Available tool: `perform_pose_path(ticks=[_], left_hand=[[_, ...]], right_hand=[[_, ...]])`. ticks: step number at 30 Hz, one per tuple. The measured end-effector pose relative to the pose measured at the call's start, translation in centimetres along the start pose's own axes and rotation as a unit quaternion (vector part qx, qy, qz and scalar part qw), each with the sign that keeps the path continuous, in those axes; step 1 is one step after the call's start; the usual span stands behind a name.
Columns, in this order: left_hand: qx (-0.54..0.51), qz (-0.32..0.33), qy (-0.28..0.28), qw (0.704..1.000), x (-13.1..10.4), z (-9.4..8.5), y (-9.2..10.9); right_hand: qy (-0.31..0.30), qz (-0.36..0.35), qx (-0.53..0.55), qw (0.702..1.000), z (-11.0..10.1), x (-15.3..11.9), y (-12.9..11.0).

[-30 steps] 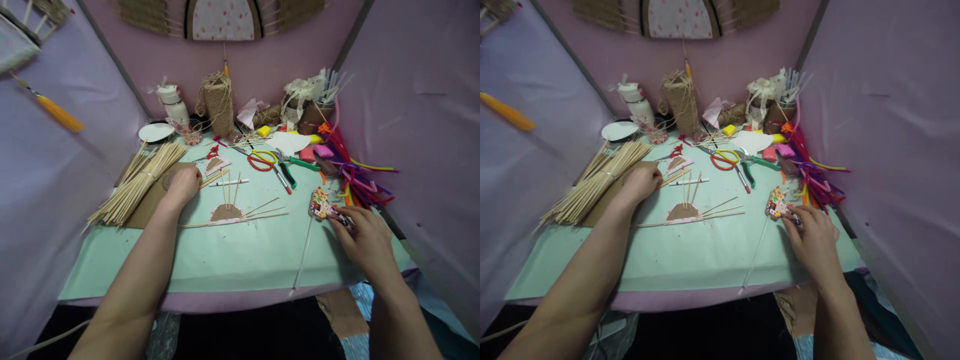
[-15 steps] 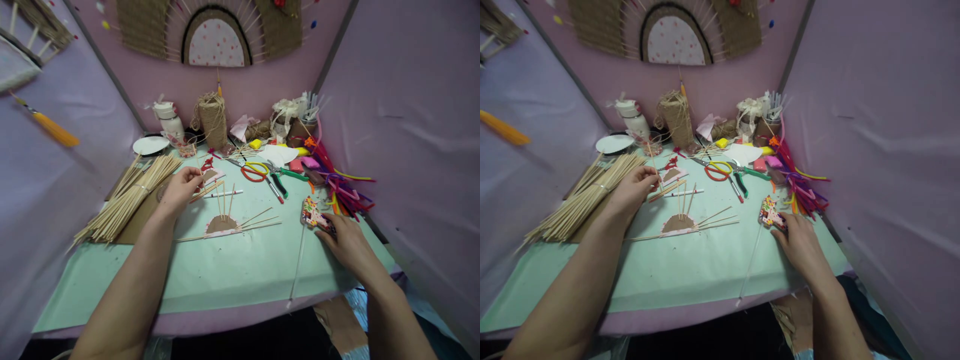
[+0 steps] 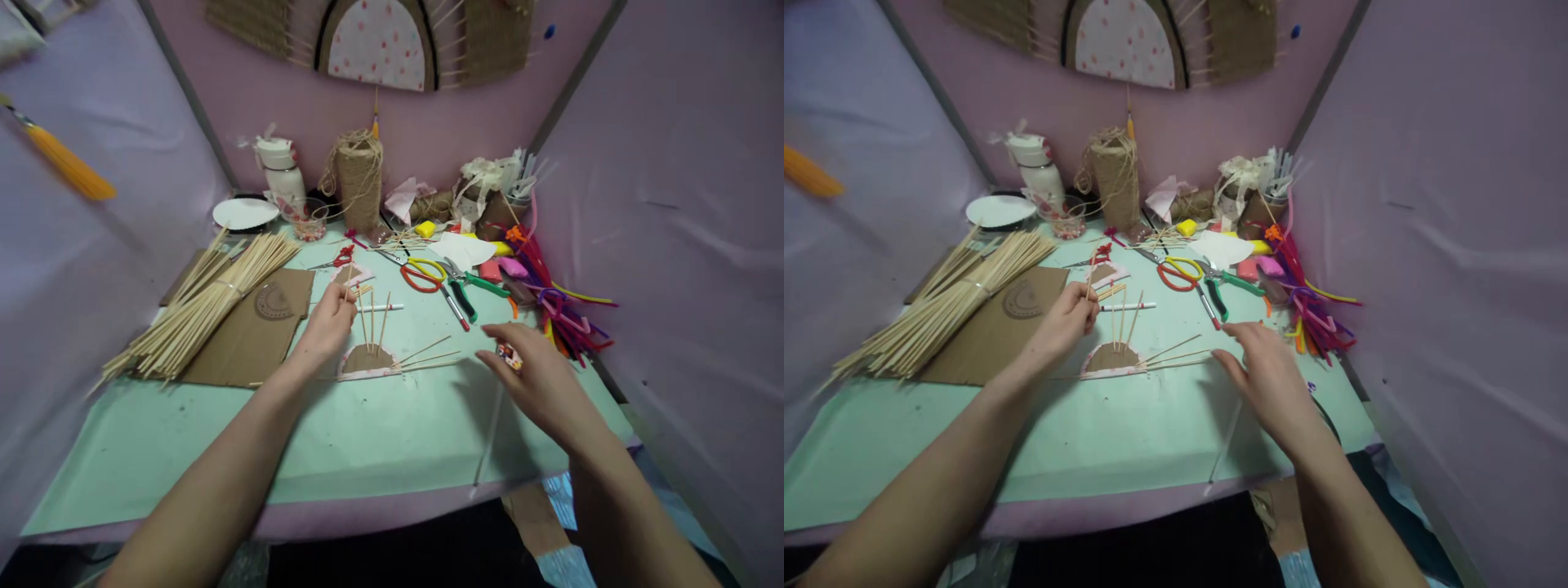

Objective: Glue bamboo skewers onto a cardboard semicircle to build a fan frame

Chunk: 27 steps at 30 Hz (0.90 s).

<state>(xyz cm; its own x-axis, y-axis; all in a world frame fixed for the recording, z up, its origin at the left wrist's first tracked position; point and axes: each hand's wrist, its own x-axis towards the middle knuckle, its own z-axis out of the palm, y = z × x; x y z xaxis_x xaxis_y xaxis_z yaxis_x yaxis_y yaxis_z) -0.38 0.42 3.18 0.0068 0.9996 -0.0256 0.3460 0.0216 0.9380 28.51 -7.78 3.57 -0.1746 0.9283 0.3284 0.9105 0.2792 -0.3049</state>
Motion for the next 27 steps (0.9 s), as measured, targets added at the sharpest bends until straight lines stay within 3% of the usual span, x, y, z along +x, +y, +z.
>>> perform_pose_path(ticks=[4, 7, 9, 11, 15, 22, 27], left_hand=[[0.22, 0.109, -0.018, 0.969, -3.5, 0.4, -0.5], [0.333, 0.293, -0.096, 0.891, -6.6, 1.7, -1.3], [0.4, 0.348, -0.099, 0.842, -8.3, 2.6, -2.0], [0.448, 0.347, -0.085, 0.819, -9.4, 3.2, -2.6], [0.477, 0.327, -0.045, 0.815, -10.1, 3.0, -3.2], [0.488, 0.295, -0.065, 0.819, -9.6, 3.2, -4.3], [0.474, 0.255, -0.096, 0.837, -9.7, 3.7, -5.0]], right_hand=[[-0.137, -0.048, 0.101, 0.984, 1.9, 4.9, -4.3], [-0.227, -0.001, 0.173, 0.958, 4.6, 8.0, -5.2], [-0.275, 0.075, 0.215, 0.934, 6.3, 9.5, -5.3], [-0.313, 0.149, 0.261, 0.901, 7.6, 10.4, -5.3], [-0.341, 0.229, 0.338, 0.847, 8.8, 11.1, -5.8], [-0.35, 0.316, 0.38, 0.796, 9.4, 11.5, -6.8], [-0.366, 0.329, 0.377, 0.785, 9.7, 11.7, -6.9]])
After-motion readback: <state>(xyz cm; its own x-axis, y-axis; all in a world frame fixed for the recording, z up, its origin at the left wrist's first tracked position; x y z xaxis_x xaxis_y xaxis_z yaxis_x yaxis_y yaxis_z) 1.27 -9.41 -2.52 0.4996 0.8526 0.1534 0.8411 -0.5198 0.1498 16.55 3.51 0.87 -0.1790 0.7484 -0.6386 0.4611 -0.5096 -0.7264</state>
